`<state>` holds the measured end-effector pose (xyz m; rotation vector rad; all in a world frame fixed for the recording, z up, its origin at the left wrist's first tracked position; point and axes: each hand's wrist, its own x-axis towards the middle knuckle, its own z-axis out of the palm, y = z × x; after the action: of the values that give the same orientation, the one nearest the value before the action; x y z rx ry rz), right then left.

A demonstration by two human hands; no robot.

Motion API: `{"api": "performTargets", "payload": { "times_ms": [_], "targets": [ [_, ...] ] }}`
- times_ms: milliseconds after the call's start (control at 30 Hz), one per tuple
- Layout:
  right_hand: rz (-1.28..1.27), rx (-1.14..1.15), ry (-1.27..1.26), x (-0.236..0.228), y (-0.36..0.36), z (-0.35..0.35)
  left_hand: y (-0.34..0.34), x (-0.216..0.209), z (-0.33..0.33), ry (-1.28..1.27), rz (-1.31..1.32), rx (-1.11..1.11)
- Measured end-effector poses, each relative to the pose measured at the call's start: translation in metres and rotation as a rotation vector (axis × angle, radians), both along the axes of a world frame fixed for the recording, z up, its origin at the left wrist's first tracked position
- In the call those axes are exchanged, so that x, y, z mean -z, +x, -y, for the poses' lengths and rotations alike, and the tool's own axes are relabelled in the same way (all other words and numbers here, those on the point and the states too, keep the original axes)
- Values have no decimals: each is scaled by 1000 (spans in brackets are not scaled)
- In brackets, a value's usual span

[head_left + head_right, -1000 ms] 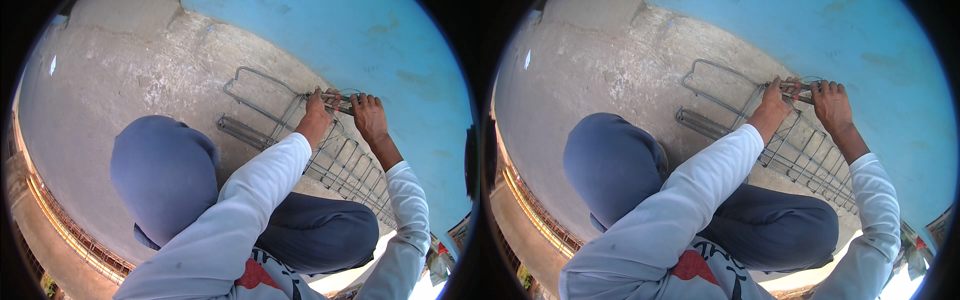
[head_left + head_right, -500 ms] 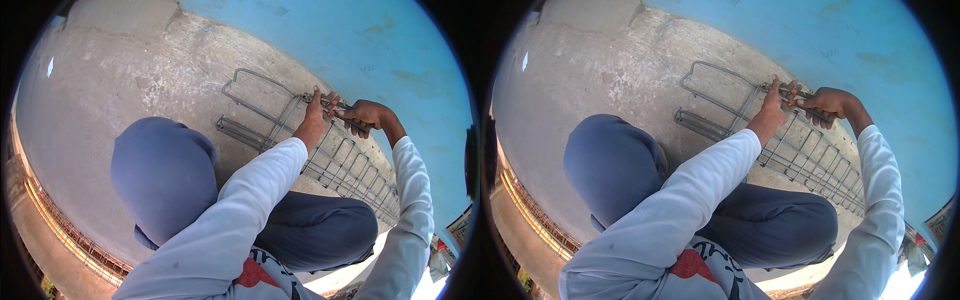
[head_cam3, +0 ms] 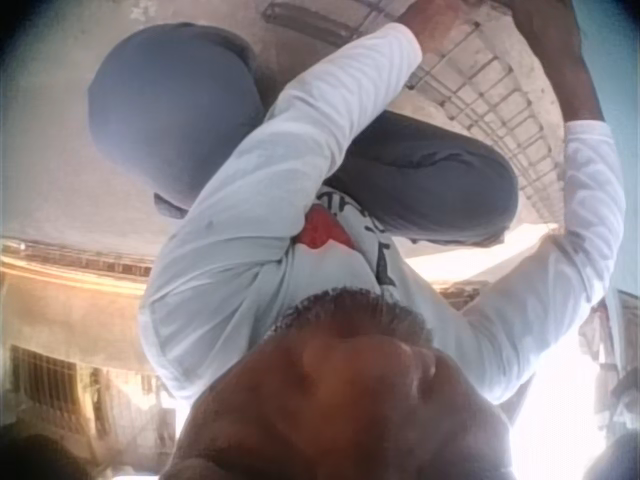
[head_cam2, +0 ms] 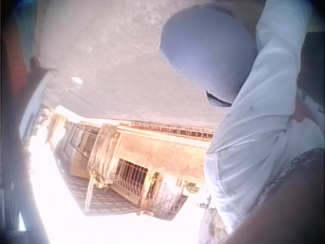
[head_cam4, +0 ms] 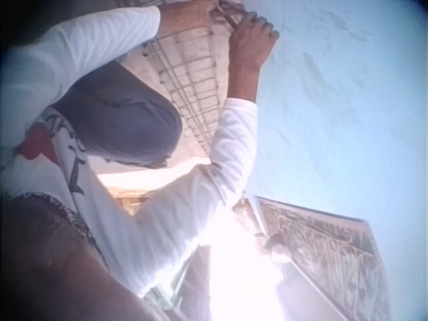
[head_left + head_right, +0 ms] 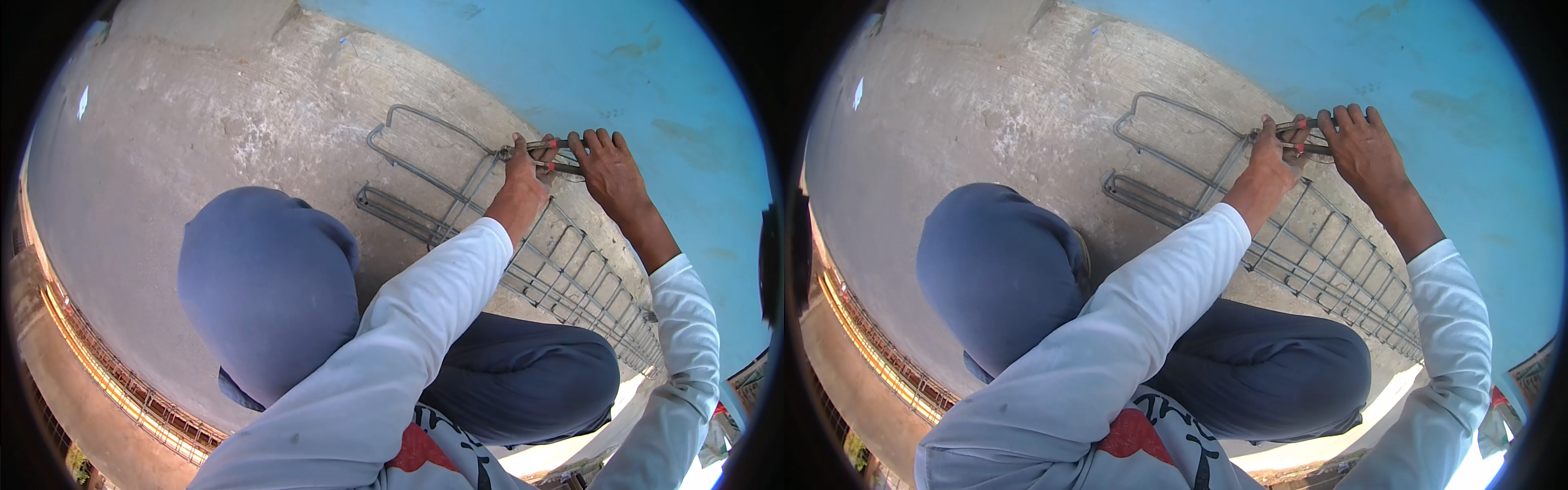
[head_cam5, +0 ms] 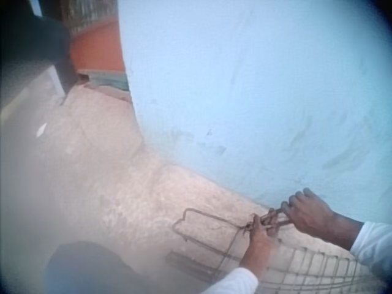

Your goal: The person sits on a concrete floor and uses pliers to twist wire ties around the intersections of a rectangular metal mesh frame. They work systematically along the length of the mesh, securing the grid structure. The person briefly stands to sweep the floor with a broom before returning to the task.

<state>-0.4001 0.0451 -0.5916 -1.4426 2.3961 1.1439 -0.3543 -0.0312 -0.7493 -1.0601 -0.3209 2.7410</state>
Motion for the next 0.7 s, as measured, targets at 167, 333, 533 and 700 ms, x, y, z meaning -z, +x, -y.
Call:
{"api": "performTargets", "payload": {
  "times_ms": [167, 333, 533, 700],
  "targets": [
    [117, 97, -87, 7, -5, 1, 12, 4, 6, -258, -28, 184],
    [589, 801, -80, 7, -28, -5, 28, 9, 5, -124, -36, 193],
    [1184, 1688, -313, 4, -17, -19, 14, 9, -15, 92, -15, -149],
    [422, 633, -253, -11, 19, -2, 15, 2, -6, 90, 41, -176]
  ]
}}
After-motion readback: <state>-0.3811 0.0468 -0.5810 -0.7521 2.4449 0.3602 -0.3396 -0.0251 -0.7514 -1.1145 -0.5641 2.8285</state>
